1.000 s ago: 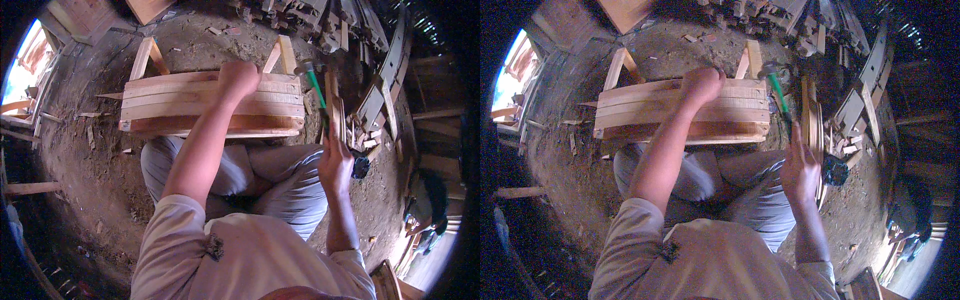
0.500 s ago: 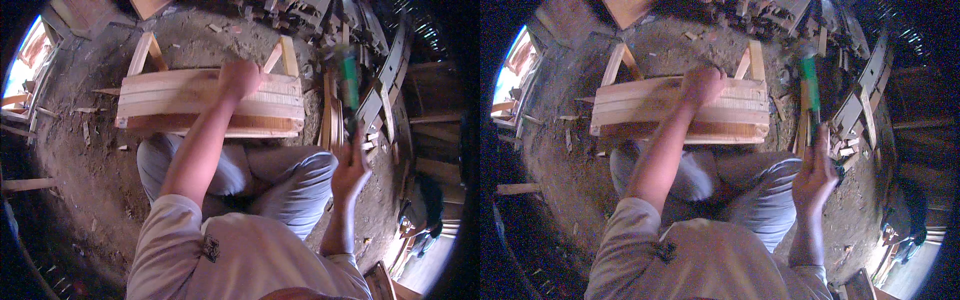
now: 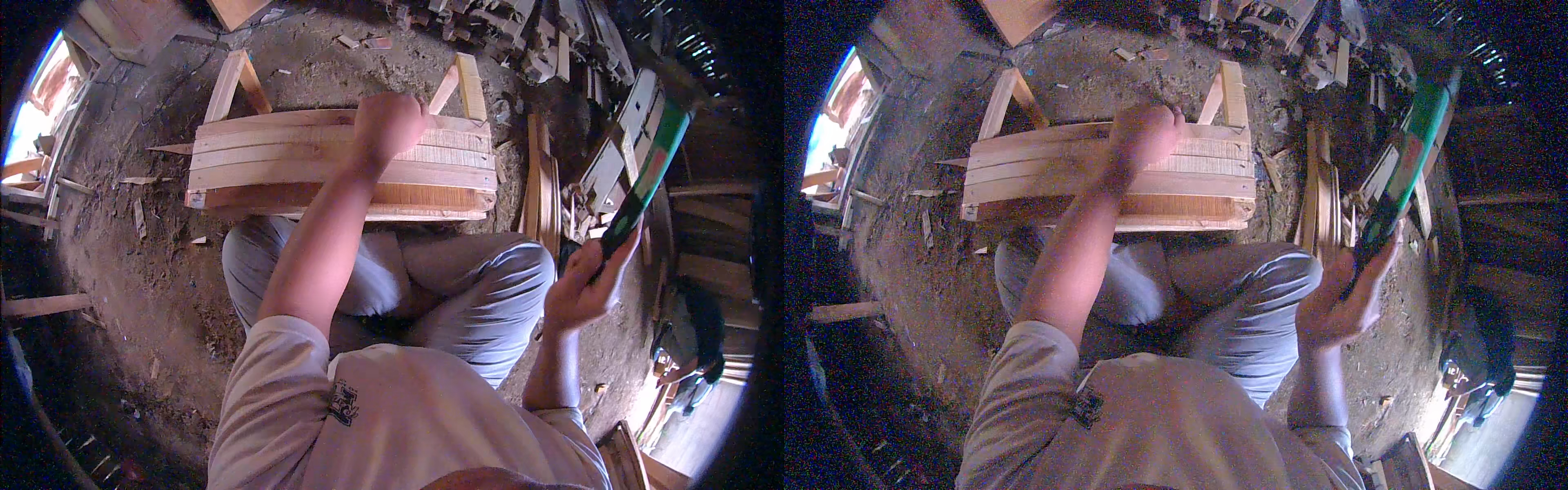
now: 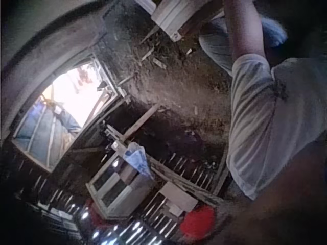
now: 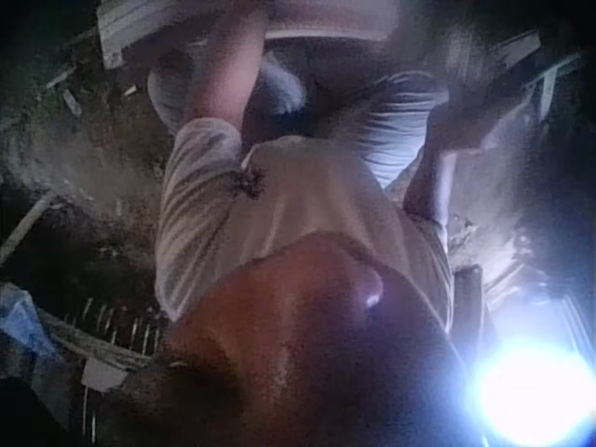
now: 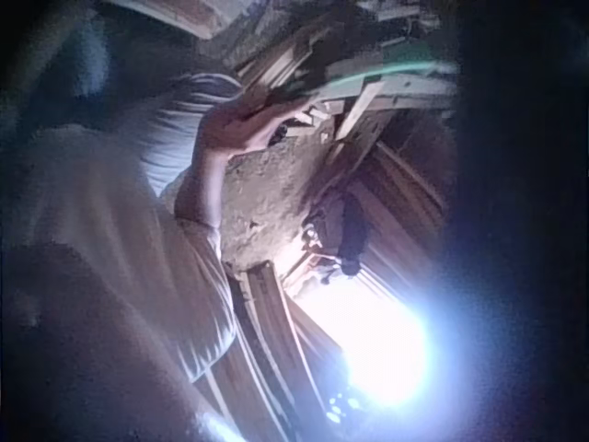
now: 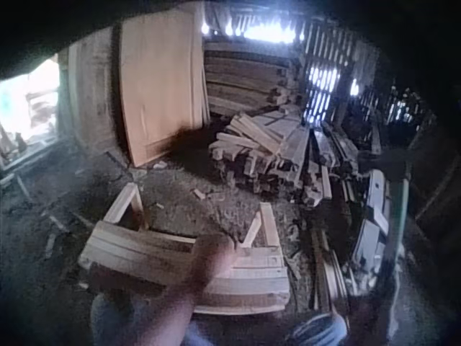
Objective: The person assembles a small wooden structure by placing planks onto a frame and securing them with nails. They use a hammer to drive nails into the wood, repeatedly adjusting the planks and hammering to fasten them in place.
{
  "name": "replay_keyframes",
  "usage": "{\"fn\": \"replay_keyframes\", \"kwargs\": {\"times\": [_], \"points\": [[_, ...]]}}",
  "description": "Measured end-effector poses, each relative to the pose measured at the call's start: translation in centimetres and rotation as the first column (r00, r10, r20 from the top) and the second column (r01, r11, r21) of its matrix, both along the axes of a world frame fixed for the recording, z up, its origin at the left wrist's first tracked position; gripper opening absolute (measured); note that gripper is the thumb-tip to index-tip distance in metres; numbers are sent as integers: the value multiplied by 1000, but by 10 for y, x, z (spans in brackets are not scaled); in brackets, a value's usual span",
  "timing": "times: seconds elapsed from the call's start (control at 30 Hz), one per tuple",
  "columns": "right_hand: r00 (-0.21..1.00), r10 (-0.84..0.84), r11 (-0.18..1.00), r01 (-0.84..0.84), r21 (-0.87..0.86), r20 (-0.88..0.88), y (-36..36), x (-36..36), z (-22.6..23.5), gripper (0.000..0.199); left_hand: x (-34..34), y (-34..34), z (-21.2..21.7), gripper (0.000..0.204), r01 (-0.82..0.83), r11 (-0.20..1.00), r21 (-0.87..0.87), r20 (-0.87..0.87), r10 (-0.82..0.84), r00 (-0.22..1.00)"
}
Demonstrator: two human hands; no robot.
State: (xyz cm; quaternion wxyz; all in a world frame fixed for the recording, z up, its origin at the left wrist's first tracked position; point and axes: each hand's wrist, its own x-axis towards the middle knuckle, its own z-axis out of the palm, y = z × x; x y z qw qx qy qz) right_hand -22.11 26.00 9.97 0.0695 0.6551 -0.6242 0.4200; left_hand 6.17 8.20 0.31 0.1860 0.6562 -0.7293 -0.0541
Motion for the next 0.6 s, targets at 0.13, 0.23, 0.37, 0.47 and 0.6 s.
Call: {"fn": "replay_keyframes", "kwargs": {"times": [0.13, 0.23, 0.37, 0.47, 0.6], "points": [[919, 229, 926, -104, 363, -321, -9, -5, -15, 56, -7, -10, -16, 52, -54, 998, -42, -53, 52, 997], [956, 113, 992, -91, 91, -271, -8, -2, 6, 49, 0, -3, -8, 52, -14, 1000, 21, -59, 16, 998], [999, 5, 995, -8, -99, -36, 0, -8, -8, 48, -2, -1, -5, 40, -50, 999, 8, -30, 50, 998], [928, 213, 887, -52, 459, -306, -5, -10, -16, 53, -5, -7, -8, 39, -68, 998, 4, -15, 68, 998], [964, 74, 997, -81, -17, -256, -3, -16, -1, 48, -1, 5, -4, 41, -20, 999, 36, -8, 20, 1000]]}}
